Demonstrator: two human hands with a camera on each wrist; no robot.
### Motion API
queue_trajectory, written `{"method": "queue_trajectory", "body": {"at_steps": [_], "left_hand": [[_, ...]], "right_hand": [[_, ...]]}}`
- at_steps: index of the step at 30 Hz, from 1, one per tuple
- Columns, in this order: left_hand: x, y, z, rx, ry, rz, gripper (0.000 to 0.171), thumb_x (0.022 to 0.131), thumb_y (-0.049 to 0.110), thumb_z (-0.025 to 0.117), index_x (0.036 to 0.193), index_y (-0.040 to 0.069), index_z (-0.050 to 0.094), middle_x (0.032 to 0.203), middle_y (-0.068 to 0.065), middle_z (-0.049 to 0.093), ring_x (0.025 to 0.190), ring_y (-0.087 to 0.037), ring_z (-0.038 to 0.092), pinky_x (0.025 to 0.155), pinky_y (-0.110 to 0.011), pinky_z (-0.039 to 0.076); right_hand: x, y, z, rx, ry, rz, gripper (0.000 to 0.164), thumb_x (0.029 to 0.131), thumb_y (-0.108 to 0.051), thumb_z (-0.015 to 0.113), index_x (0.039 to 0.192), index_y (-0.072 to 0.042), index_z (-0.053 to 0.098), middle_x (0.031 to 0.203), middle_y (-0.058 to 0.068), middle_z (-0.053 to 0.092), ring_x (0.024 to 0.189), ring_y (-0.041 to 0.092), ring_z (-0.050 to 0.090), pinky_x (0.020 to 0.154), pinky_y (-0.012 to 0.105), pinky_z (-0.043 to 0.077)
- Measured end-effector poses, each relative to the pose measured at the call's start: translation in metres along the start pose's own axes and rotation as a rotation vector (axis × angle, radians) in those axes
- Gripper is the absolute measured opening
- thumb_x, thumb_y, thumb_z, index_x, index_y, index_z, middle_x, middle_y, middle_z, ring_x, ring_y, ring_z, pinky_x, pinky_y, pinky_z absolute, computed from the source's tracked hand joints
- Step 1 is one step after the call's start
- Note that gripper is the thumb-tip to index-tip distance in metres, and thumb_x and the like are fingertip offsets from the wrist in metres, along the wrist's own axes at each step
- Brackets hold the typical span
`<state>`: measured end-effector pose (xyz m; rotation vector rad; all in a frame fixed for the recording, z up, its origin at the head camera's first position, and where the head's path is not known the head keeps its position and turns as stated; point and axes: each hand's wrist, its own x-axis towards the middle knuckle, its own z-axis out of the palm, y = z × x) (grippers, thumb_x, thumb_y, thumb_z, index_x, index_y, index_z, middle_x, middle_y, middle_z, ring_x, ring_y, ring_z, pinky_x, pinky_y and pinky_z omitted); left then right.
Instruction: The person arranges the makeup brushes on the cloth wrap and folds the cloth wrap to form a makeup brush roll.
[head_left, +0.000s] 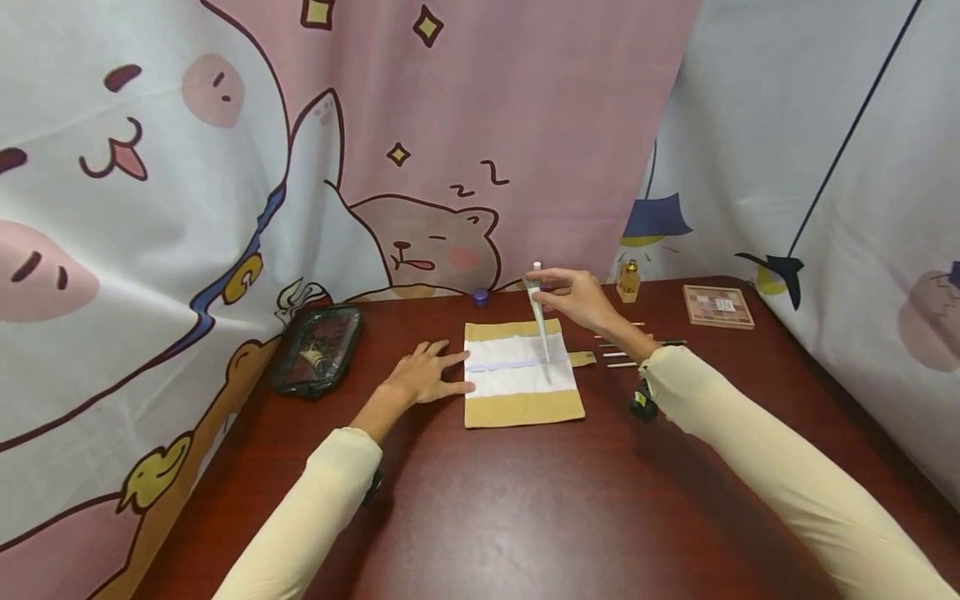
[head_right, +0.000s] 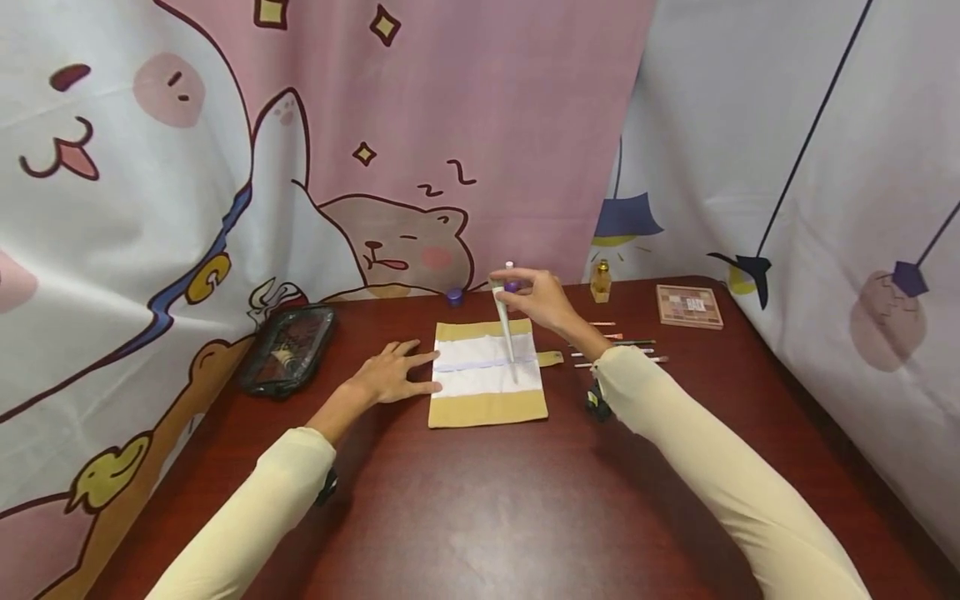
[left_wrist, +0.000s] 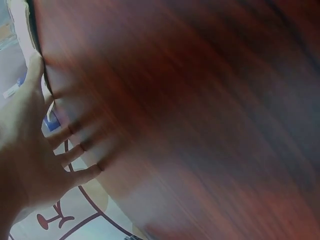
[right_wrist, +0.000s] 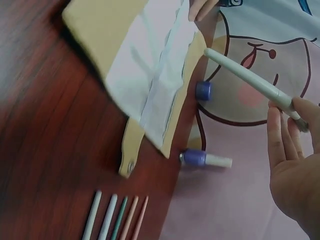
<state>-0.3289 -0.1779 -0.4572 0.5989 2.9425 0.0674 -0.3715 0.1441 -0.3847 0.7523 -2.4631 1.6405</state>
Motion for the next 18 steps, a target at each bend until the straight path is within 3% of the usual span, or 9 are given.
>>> {"method": "queue_trajectory", "body": {"at_steps": [5,10,18], "left_hand": [[0.001,-0.005,-0.002,0.009,0.027,0.000,0.081,0.089,0.084,0.050,0.159,0.043,0.041,0.167,-0.011,0.032,0.151,-0.037,0.028,0.110,-0.064,0.037],[0.001,-0.005,-0.003,0.006,0.029,0.003,0.081,0.089,0.084,0.050,0.158,0.044,0.042,0.166,-0.011,0.033,0.150,-0.037,0.029,0.110,-0.064,0.036],[0.002,-0.001,-0.001,0.010,0.036,0.009,0.081,0.087,0.084,0.053,0.157,0.043,0.045,0.165,-0.010,0.036,0.147,-0.037,0.033,0.109,-0.063,0.037]], "right_hand": [[0.017,0.006,0.021,0.030,0.002,0.022,0.039,0.097,-0.011,0.075,0.135,-0.008,0.070,0.129,0.021,0.068,0.099,0.034,0.075,0.080,0.044,0.061],[0.026,0.008,0.040,0.041,0.023,0.033,0.036,0.096,-0.012,0.076,0.132,-0.008,0.072,0.124,0.017,0.072,0.092,0.029,0.077,0.079,0.042,0.061],[0.038,0.016,0.063,0.054,0.074,0.016,0.033,0.096,-0.009,0.076,0.129,-0.007,0.073,0.121,0.016,0.074,0.106,0.033,0.073,0.088,0.047,0.059]]}}
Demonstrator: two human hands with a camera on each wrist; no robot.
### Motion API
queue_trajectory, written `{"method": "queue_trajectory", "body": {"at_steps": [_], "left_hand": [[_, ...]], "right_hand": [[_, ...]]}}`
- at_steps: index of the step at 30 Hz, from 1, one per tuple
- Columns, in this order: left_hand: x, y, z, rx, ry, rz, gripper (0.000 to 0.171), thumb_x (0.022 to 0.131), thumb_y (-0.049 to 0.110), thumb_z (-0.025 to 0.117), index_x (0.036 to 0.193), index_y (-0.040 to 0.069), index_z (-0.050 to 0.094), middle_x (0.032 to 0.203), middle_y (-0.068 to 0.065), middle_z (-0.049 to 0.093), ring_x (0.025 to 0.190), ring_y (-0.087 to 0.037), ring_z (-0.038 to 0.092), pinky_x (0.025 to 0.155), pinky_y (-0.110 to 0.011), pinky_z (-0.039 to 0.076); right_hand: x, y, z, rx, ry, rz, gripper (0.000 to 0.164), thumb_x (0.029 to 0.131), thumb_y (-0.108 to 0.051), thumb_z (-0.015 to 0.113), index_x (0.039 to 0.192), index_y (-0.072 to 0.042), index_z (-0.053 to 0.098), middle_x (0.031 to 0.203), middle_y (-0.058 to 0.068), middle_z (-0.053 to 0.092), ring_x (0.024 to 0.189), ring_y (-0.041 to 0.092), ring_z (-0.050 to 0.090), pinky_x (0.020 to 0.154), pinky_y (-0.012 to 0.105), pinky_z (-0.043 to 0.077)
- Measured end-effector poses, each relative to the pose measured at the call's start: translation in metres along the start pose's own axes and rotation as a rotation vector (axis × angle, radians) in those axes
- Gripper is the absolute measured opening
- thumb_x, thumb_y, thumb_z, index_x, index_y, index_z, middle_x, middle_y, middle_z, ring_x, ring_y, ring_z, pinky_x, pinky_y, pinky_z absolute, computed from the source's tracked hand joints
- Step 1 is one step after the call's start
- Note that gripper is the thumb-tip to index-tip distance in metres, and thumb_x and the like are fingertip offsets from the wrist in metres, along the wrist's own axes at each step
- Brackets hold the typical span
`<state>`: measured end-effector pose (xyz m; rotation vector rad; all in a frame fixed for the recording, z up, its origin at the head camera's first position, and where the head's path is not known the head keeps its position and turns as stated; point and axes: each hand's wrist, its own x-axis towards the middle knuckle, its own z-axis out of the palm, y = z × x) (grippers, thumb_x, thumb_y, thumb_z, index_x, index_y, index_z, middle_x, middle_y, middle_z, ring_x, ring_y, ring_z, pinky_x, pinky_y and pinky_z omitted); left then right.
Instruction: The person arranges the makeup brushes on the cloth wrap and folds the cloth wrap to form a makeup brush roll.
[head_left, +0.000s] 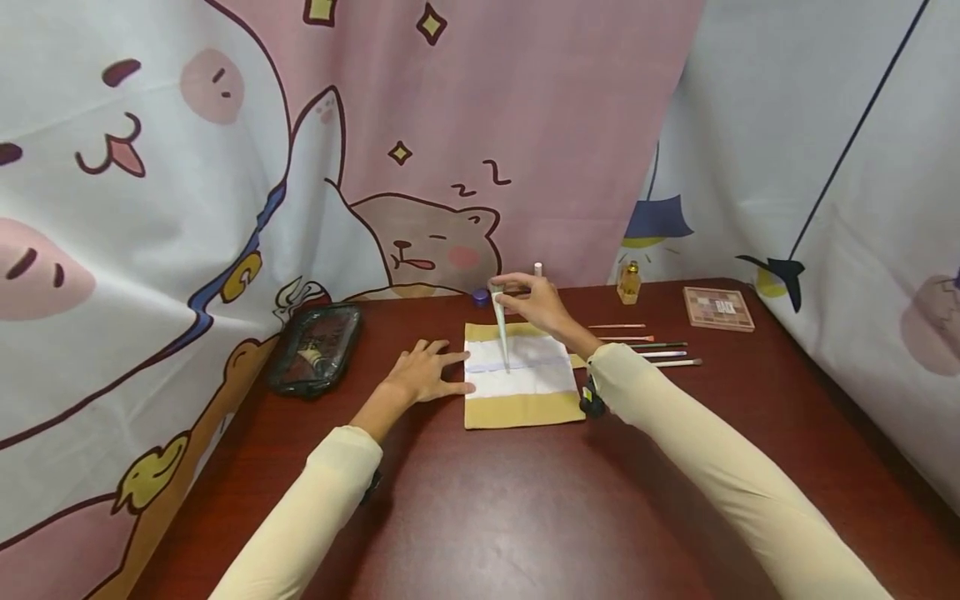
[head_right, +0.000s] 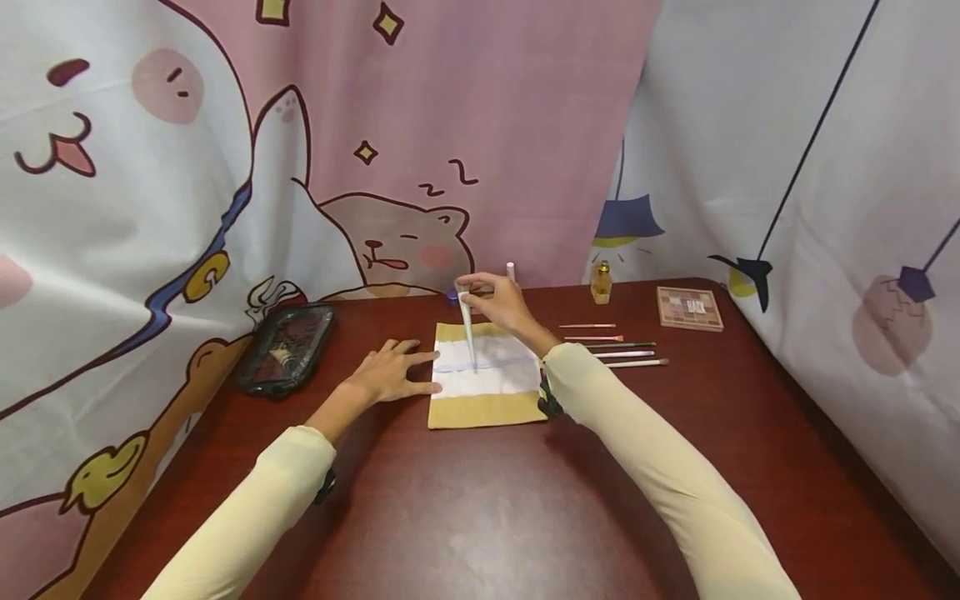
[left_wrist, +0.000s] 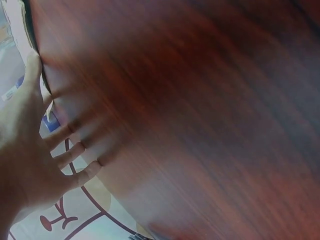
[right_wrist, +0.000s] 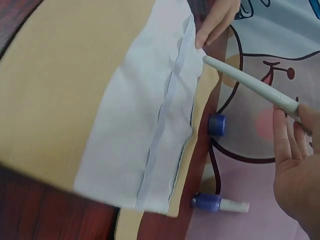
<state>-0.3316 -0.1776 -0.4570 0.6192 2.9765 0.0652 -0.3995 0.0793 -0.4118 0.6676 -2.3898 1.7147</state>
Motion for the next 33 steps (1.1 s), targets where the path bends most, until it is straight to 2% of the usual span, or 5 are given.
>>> {"method": "queue_trajectory", "body": {"at_steps": [9,15,21,26,33], "left_hand": [[-0.002,0.003,0.006,0.002,-0.008,0.002,0.081,0.087,0.085,0.051,0.157,0.044,0.044,0.165,-0.010,0.037,0.146,-0.036,0.034,0.108,-0.062,0.038],[-0.001,0.003,0.007,0.007,-0.010,0.005,0.081,0.087,0.085,0.051,0.157,0.045,0.043,0.165,-0.010,0.036,0.147,-0.035,0.034,0.108,-0.060,0.038],[0.000,0.004,0.005,0.017,-0.011,0.007,0.081,0.088,0.085,0.050,0.157,0.045,0.043,0.165,-0.010,0.036,0.147,-0.035,0.034,0.108,-0.060,0.038],[0.001,0.002,0.003,0.021,-0.012,0.009,0.082,0.088,0.086,0.049,0.158,0.045,0.042,0.165,-0.010,0.036,0.147,-0.036,0.033,0.108,-0.062,0.038],[0.000,0.000,0.000,0.030,-0.012,0.000,0.080,0.088,0.085,0.050,0.158,0.045,0.042,0.166,-0.009,0.035,0.148,-0.036,0.032,0.108,-0.062,0.038]], "right_hand": [[0.006,0.004,0.024,0.070,0.002,0.005,0.031,0.096,0.002,0.071,0.127,-0.002,0.070,0.119,0.022,0.066,0.109,0.041,0.070,0.088,0.051,0.058],[0.008,0.007,0.032,0.069,0.001,0.020,0.031,0.097,0.003,0.070,0.128,-0.001,0.069,0.119,0.022,0.066,0.110,0.038,0.071,0.082,0.036,0.061],[0.007,0.012,0.035,0.050,-0.018,0.051,0.033,0.097,0.001,0.070,0.130,-0.004,0.067,0.127,0.021,0.065,0.112,0.037,0.070,0.088,0.050,0.058],[0.007,0.017,0.037,0.073,-0.012,0.073,0.038,0.096,0.003,0.070,0.133,-0.004,0.064,0.127,0.021,0.063,0.109,0.038,0.071,0.085,0.046,0.060],[0.004,0.028,0.043,-0.044,-0.044,0.099,0.039,0.098,-0.007,0.072,0.136,-0.006,0.064,0.125,0.020,0.066,0.111,0.035,0.071,0.084,0.042,0.061]]}}
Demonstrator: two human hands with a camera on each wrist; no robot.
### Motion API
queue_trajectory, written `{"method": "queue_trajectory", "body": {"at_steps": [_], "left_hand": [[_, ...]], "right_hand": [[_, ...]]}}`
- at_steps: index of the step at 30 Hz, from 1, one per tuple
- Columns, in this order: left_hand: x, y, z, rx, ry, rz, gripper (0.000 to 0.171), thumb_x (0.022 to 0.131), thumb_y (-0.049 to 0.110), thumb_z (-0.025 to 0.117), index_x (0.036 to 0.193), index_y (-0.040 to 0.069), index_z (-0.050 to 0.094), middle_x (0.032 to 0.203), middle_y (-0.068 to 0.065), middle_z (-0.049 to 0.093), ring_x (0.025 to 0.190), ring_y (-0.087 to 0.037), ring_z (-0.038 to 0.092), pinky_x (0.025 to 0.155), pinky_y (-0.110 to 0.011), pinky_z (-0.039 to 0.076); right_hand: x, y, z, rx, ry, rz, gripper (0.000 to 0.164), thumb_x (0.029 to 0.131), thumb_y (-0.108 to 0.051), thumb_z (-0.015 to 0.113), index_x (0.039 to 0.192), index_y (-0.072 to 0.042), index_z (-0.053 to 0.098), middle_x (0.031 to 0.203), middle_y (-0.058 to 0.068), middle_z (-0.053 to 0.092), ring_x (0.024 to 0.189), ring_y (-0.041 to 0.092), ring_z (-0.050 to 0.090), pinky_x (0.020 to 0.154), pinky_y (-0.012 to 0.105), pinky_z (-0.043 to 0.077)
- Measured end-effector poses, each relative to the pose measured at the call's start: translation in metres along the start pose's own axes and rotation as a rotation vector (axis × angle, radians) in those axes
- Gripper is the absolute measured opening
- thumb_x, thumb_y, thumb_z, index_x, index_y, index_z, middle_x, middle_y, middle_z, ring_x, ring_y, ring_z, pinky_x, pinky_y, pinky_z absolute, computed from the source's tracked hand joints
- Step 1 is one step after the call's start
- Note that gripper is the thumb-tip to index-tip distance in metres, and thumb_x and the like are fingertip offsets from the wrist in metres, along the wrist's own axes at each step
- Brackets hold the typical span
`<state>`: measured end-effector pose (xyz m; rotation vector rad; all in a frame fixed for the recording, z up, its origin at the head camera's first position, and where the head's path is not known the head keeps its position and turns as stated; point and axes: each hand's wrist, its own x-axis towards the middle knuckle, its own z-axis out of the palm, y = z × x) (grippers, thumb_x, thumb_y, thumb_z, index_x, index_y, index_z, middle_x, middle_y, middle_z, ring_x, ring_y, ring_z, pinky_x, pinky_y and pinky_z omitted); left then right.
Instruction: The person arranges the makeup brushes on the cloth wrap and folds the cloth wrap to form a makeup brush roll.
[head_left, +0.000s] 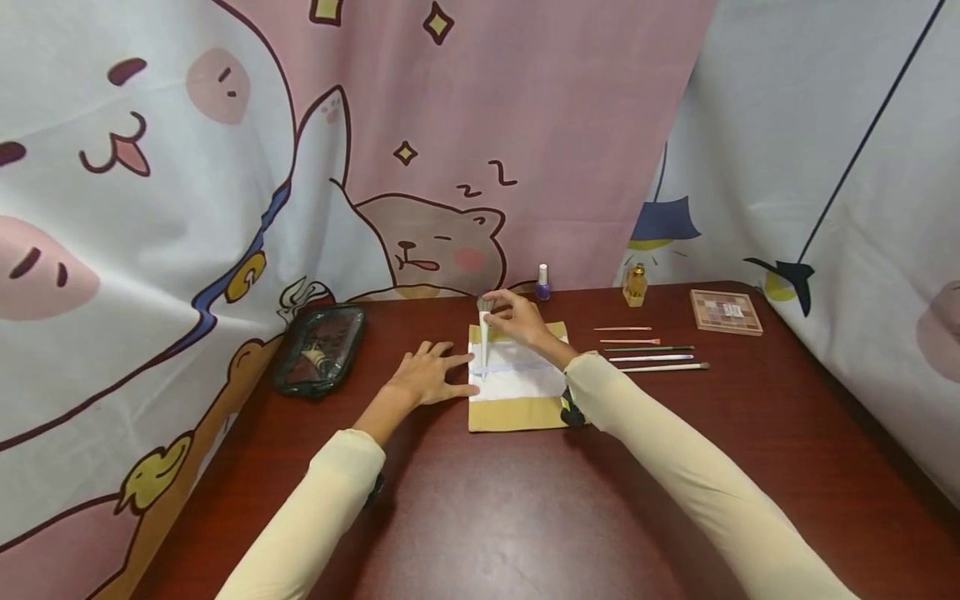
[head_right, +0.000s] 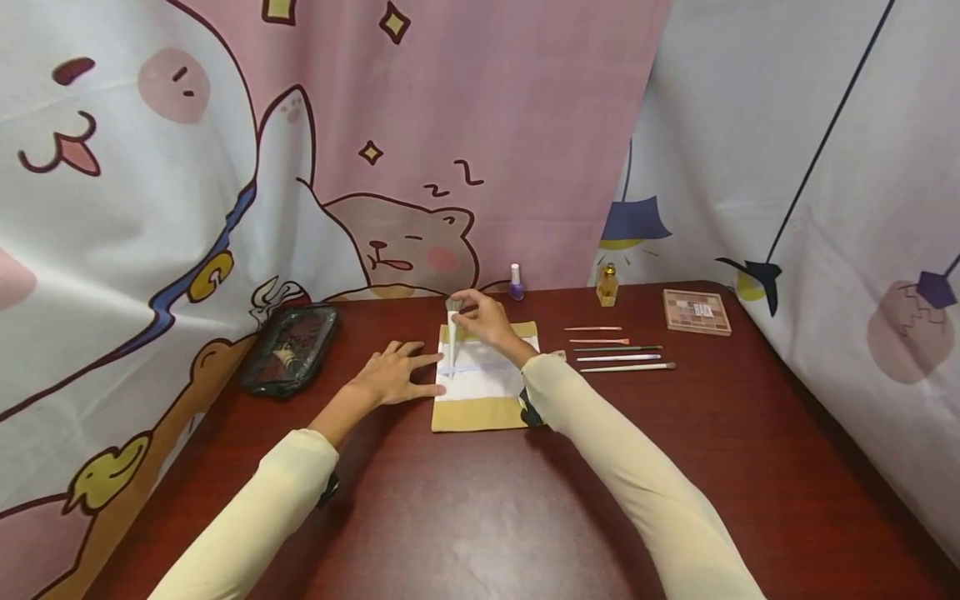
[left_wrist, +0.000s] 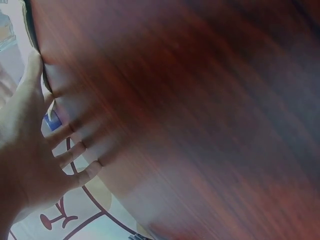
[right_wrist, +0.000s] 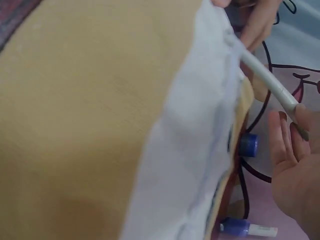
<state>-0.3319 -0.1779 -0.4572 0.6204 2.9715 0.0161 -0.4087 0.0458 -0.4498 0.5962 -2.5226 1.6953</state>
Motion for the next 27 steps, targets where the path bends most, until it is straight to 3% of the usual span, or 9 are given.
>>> {"method": "queue_trajectory", "body": {"at_steps": [12,20,27], "left_hand": [[0.002,0.003,-0.001,0.019,0.009,0.000,0.082,0.087,0.087,0.049,0.158,0.044,0.043,0.165,-0.009,0.036,0.146,-0.035,0.034,0.107,-0.061,0.040],[-0.001,0.002,0.001,0.020,0.004,-0.005,0.082,0.088,0.087,0.047,0.158,0.045,0.042,0.166,-0.009,0.034,0.147,-0.036,0.033,0.107,-0.061,0.039],[-0.002,0.003,0.002,0.018,0.008,-0.006,0.080,0.088,0.085,0.049,0.158,0.045,0.042,0.166,-0.009,0.035,0.147,-0.036,0.033,0.108,-0.062,0.038]], "right_hand": [[-0.018,0.016,0.008,-0.115,-0.114,0.002,0.038,0.097,-0.008,0.074,0.132,0.002,0.065,0.116,0.023,0.073,0.102,0.035,0.073,0.068,0.030,0.059],[-0.025,0.019,0.013,-0.215,-0.158,-0.054,0.033,0.095,-0.012,0.077,0.125,0.000,0.070,0.109,0.016,0.074,0.099,0.028,0.072,0.087,0.035,0.055],[-0.033,0.017,0.013,-0.266,-0.194,-0.087,0.028,0.094,-0.011,0.078,0.119,-0.001,0.074,0.110,0.014,0.076,0.092,0.023,0.071,0.082,0.032,0.055]]}}
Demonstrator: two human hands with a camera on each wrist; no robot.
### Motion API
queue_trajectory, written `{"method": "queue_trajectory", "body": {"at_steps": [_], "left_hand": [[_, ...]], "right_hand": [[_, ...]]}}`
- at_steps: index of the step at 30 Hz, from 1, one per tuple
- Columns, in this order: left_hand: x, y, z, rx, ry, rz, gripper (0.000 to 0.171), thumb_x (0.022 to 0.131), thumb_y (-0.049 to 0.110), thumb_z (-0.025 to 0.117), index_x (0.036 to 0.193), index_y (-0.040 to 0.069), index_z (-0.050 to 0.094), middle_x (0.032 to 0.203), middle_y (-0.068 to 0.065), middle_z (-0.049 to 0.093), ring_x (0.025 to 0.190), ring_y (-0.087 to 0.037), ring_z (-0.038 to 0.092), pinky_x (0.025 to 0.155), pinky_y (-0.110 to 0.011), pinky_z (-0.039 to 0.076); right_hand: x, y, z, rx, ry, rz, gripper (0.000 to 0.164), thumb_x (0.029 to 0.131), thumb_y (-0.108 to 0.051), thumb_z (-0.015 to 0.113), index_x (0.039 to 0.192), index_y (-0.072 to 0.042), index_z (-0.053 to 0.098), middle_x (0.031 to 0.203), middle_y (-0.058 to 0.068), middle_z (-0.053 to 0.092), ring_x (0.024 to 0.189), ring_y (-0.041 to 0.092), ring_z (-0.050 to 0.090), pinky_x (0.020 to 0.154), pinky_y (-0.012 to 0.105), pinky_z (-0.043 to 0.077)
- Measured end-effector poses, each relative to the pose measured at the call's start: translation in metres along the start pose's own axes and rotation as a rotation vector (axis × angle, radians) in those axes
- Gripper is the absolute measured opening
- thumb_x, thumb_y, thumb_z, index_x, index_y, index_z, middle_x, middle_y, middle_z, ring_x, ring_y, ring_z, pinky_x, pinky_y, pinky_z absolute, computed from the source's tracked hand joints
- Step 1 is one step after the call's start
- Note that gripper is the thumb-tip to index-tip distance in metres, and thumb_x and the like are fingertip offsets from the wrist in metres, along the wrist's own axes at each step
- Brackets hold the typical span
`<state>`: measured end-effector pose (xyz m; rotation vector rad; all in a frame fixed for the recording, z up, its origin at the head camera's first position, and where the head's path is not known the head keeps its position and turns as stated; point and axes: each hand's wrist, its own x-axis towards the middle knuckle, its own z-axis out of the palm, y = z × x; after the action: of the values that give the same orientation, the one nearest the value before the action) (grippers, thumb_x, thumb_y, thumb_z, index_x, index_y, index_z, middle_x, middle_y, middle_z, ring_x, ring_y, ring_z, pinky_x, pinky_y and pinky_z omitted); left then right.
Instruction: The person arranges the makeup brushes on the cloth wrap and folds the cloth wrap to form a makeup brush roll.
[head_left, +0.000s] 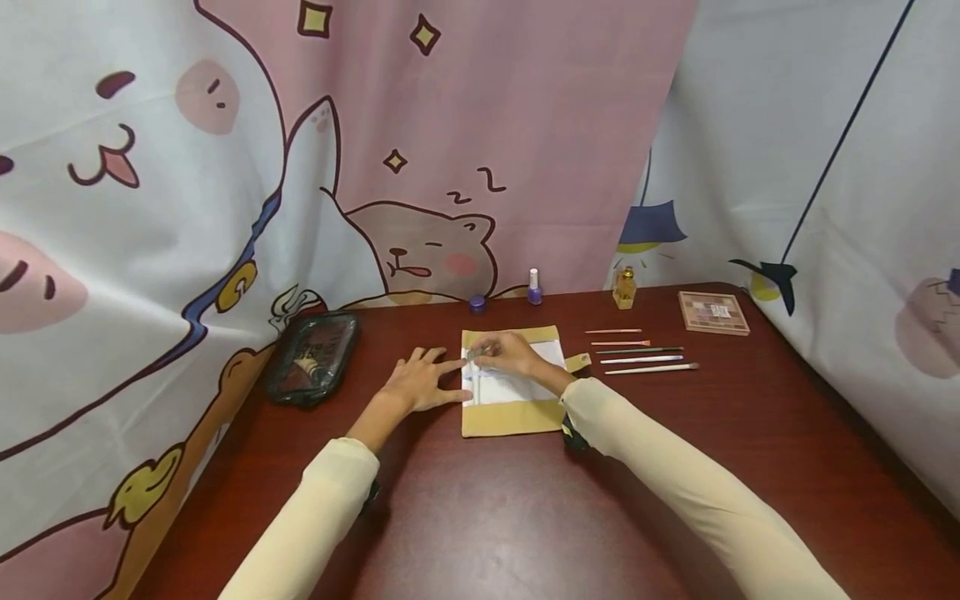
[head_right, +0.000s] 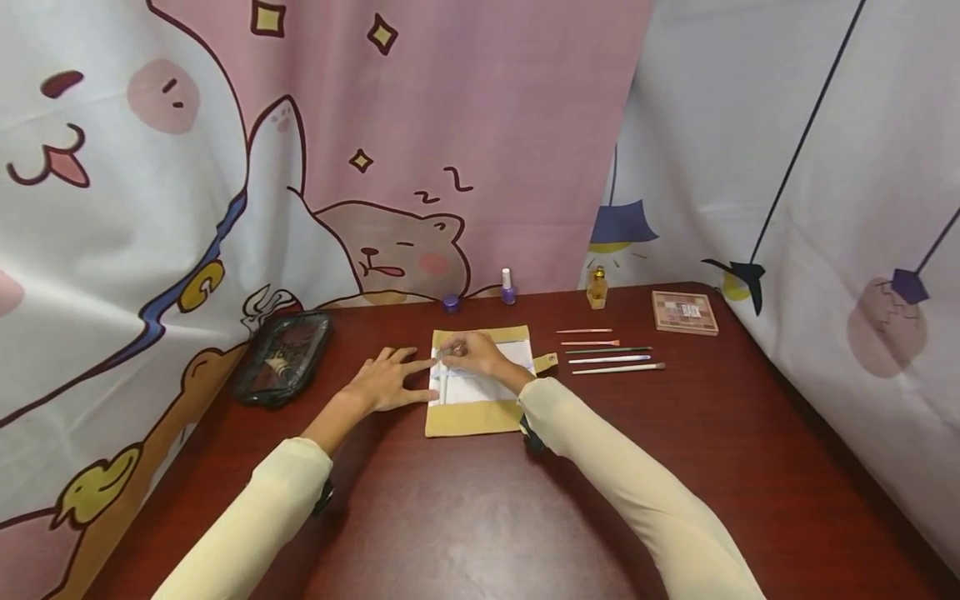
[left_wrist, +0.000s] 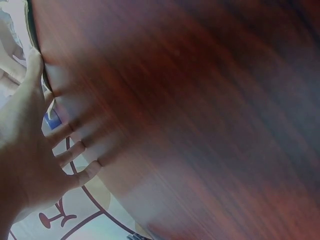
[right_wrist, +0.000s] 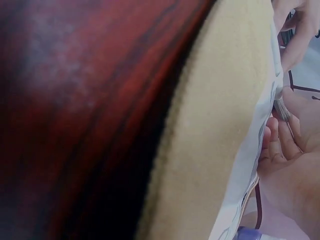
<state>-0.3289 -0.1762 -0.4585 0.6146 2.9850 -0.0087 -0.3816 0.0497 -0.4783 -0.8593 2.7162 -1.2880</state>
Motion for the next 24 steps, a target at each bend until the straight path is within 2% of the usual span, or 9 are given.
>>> {"method": "queue_trajectory", "body": {"at_steps": [9,17,24], "left_hand": [[-0.001,0.000,0.000,0.004,-0.013,0.000,0.081,0.089,0.085,0.047,0.159,0.044,0.040,0.167,-0.009,0.033,0.148,-0.036,0.031,0.109,-0.062,0.038],[-0.003,0.000,-0.002,-0.005,-0.011,0.009,0.080,0.090,0.084,0.047,0.159,0.043,0.041,0.166,-0.011,0.034,0.148,-0.037,0.032,0.108,-0.063,0.038],[-0.003,0.002,-0.002,-0.027,-0.013,0.007,0.080,0.090,0.083,0.048,0.158,0.043,0.042,0.166,-0.011,0.034,0.147,-0.038,0.032,0.108,-0.063,0.038]], "right_hand": [[-0.007,-0.001,-0.001,0.020,-0.054,-0.008,0.027,0.095,-0.012,0.077,0.120,-0.002,0.074,0.111,0.012,0.077,0.096,0.021,0.071,0.084,0.031,0.055],[-0.012,-0.004,-0.006,-0.005,-0.040,0.003,0.032,0.094,-0.013,0.078,0.124,-0.002,0.073,0.119,0.013,0.075,0.103,0.026,0.073,0.090,0.037,0.056],[-0.019,-0.004,-0.019,0.027,-0.024,0.010,0.033,0.095,-0.010,0.076,0.126,0.002,0.071,0.123,0.018,0.073,0.109,0.033,0.072,0.094,0.042,0.056]]}}
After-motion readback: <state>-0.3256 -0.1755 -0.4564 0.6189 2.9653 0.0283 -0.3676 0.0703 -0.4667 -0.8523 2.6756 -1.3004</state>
